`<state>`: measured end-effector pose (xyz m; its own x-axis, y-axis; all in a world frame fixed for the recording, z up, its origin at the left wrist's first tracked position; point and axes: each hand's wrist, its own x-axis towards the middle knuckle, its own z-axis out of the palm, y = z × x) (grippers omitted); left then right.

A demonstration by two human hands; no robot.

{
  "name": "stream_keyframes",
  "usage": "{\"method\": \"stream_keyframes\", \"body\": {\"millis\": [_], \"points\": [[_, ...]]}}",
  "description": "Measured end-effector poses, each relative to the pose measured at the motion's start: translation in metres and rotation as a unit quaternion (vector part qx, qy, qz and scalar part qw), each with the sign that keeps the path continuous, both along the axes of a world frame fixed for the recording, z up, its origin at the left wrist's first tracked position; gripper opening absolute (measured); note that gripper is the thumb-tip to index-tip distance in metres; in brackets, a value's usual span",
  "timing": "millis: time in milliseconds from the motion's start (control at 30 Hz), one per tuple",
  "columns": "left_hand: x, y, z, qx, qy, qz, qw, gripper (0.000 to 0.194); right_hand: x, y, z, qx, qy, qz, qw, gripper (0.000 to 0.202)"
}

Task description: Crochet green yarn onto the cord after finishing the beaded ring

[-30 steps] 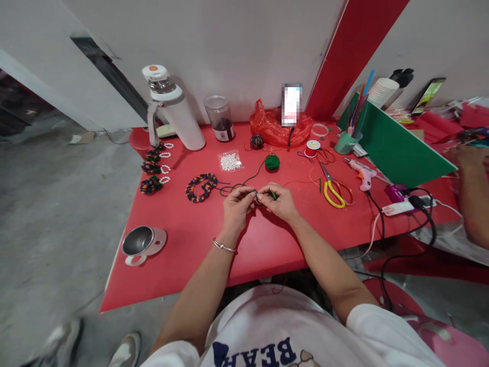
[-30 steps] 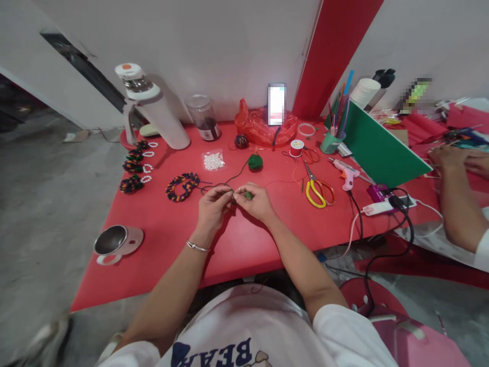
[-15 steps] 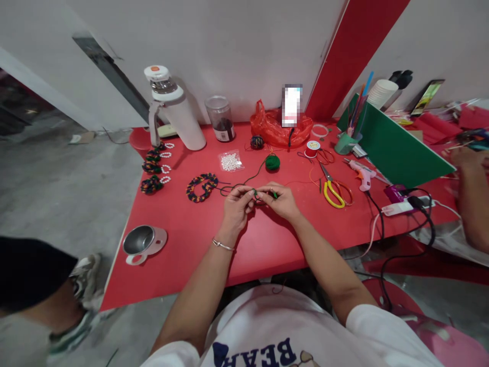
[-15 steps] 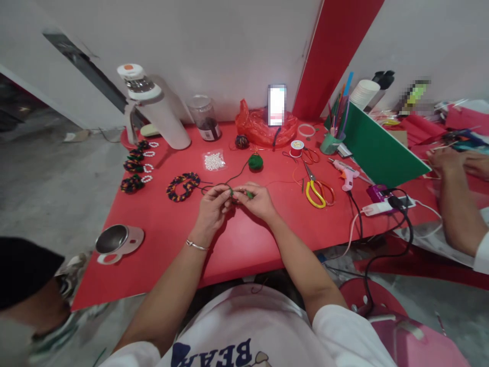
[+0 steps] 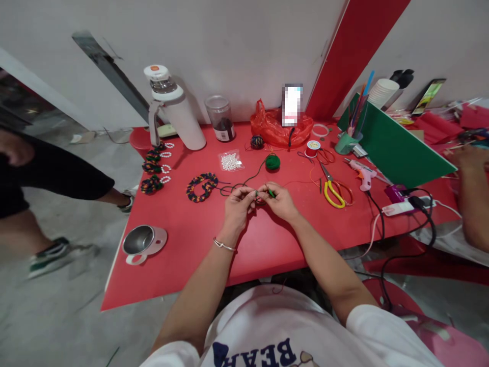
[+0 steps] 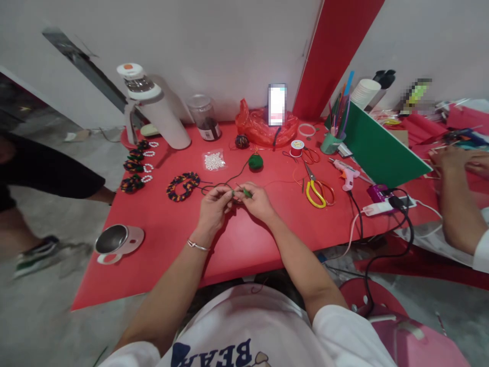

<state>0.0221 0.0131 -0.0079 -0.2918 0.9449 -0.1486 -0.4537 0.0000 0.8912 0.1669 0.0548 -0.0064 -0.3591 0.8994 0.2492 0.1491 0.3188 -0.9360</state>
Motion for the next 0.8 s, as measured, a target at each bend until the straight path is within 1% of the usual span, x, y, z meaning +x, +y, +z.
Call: {"method": "stream_keyframes", "body": {"millis": [367, 567, 800], "points": [[0.0, -0.0009, 0.0018, -0.001, -0.001, -0.014, 1.0, 0.037, -0.0008, -0.0026, -0.0004, 0.027, -0.037, 0.015, 0.999, 0.018], [-0.0009, -0.0014, 0.0029, -0.001, -0.011, 0.003, 1.0, 0.04, 0.0028, 0.0021, 0.0003, 0.048, -0.061, -0.043, 0.996, 0.021], [-0.0016, -0.0014, 0.0002, 0.02, -0.013, 0.001, 1.0, 0.04, 0.0058, 0.0047, 0.0009, 0.047, -0.064, -0.071, 0.994, 0.021]]}}
